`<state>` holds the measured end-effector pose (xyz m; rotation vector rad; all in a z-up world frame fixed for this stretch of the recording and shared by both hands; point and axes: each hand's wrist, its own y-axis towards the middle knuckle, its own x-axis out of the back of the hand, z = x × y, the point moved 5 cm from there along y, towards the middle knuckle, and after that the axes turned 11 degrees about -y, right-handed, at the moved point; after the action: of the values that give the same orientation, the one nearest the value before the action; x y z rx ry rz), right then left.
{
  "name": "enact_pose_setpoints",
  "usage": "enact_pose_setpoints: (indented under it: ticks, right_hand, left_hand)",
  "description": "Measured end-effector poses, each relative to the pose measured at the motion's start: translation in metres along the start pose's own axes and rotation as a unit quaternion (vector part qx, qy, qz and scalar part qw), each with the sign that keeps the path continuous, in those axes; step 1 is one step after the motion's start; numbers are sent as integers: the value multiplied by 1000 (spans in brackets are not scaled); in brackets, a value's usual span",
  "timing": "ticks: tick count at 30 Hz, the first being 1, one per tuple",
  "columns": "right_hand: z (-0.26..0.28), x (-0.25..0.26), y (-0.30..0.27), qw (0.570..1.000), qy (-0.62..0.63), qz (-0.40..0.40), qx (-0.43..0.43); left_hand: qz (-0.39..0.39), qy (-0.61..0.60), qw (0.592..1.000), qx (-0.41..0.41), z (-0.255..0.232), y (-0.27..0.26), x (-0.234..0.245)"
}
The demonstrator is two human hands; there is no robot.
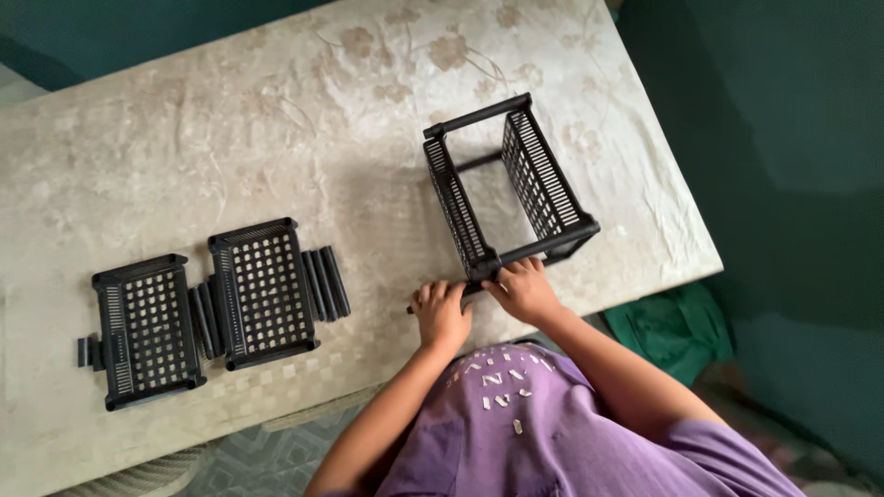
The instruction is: The person assembles multiple black plastic baskets on a table. They insert short cylindrical rods into slots on the basket frames, then attach small feet to the bottom of each basket. The person repeats this process for several baskets, placing each completed unit in a row.
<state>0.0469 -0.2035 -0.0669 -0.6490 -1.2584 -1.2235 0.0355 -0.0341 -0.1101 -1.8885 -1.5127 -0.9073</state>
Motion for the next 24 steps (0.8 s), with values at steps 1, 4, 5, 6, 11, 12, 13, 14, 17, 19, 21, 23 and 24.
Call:
enact_pose_setpoints:
  ticks: [1,4,5,6,11,12,13,14,17,19,21,23,24]
  right_hand:
    - [3,11,4,1000,-4,22,-15]
    - [13,54,21,999,-1,23,-30]
    - [16,70,27,999,3,14,-29]
    - [19,86,34,1000,1,13,-22]
    - [37,146,71,999,-25,-18,25]
    - [39,153,77,999,-28,-24,30]
    - [42,159,80,998,-33,-30,32]
    - [45,164,84,998,-37,-36,34]
    - [50,167,95,999,-42,-18,17]
    - [52,167,98,1000,-24,-12,14]
    - [52,168,100,1000,-6,-6,6]
    - [50,167,102,1000,11,-1,-7]
    - [51,168,101,1000,14,-7,-5]
  left_hand:
    - [-31,-10,999,-26,-10,-2,14]
    - [-107,-22,990,-89,-45,-14,60]
    - [-122,-15,987,-101,-58,-15,74]
    - [-138,-7,984,-113,-71,-16,88]
    - [-172,-4,978,-117,-116,-13,145]
    - [-178,-3,977,-117,-121,-10,152]
    - [-179,-4,976,-119,-125,-8,158]
    - [-181,-4,976,-122,-125,-6,163]
    - [-178,-12,975,-133,-121,6,173]
    - [-169,-21,976,-139,-114,13,176]
    - [-153,-33,977,-144,-108,20,178]
    - [-148,-47,978,-141,-104,24,180]
    - [-145,-54,978,-139,-103,26,181]
